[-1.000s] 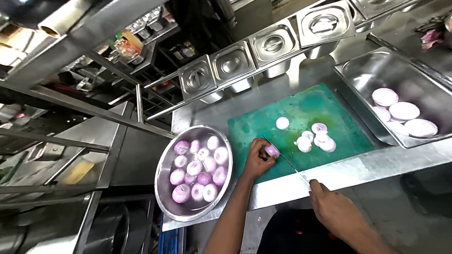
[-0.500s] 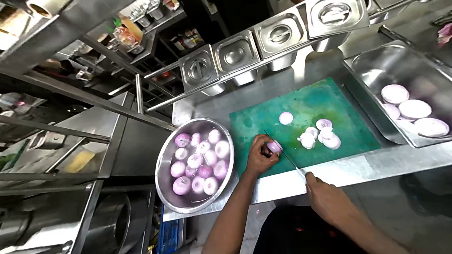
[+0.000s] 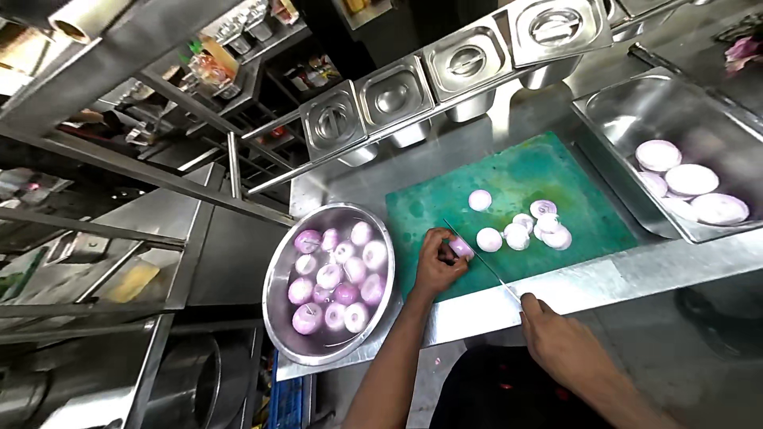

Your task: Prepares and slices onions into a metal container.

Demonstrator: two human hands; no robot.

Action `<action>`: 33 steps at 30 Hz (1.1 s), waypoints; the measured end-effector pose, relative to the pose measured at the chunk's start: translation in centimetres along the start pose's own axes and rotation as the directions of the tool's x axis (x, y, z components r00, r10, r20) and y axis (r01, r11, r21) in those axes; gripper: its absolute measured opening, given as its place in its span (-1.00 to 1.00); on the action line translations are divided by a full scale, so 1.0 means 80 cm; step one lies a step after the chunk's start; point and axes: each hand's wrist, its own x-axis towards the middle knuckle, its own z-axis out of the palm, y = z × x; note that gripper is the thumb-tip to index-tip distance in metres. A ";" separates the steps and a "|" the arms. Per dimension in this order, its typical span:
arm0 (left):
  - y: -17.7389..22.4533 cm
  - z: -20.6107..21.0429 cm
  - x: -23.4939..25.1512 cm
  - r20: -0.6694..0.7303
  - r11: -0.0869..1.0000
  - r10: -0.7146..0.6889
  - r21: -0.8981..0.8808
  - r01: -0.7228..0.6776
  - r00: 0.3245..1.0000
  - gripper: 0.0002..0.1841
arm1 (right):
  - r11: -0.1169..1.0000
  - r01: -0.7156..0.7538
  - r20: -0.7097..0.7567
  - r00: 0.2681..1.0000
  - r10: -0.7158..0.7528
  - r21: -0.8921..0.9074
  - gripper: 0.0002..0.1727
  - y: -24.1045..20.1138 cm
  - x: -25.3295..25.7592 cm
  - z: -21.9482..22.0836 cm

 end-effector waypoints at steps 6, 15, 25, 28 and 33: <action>0.001 0.003 -0.001 -0.025 1.000 -0.002 -0.008 0.002 1.000 -0.55 | 1.000 0.000 0.063 0.998 0.001 -0.018 -0.73 -0.004 0.003 -0.005; -0.003 0.007 -0.004 -0.048 0.998 0.060 -0.029 -0.062 0.997 -0.54 | 0.994 -0.104 0.421 0.903 0.084 0.025 -0.65 -0.025 0.060 -0.024; -0.008 0.010 -0.004 -0.155 0.993 0.108 0.064 -0.099 0.982 -0.60 | 0.977 -0.112 0.284 0.957 0.057 0.181 -0.62 0.053 -0.053 0.012; -0.005 0.012 0.000 -0.217 0.996 0.053 -0.060 -0.068 0.975 -0.63 | 0.684 -0.323 0.505 0.860 -0.076 0.654 -0.63 0.072 -0.030 0.006; -0.005 0.001 -0.001 -0.154 0.990 0.023 -0.137 -0.045 0.988 -0.79 | 0.363 -0.508 0.596 0.780 -0.190 0.781 -0.68 0.069 -0.014 -0.001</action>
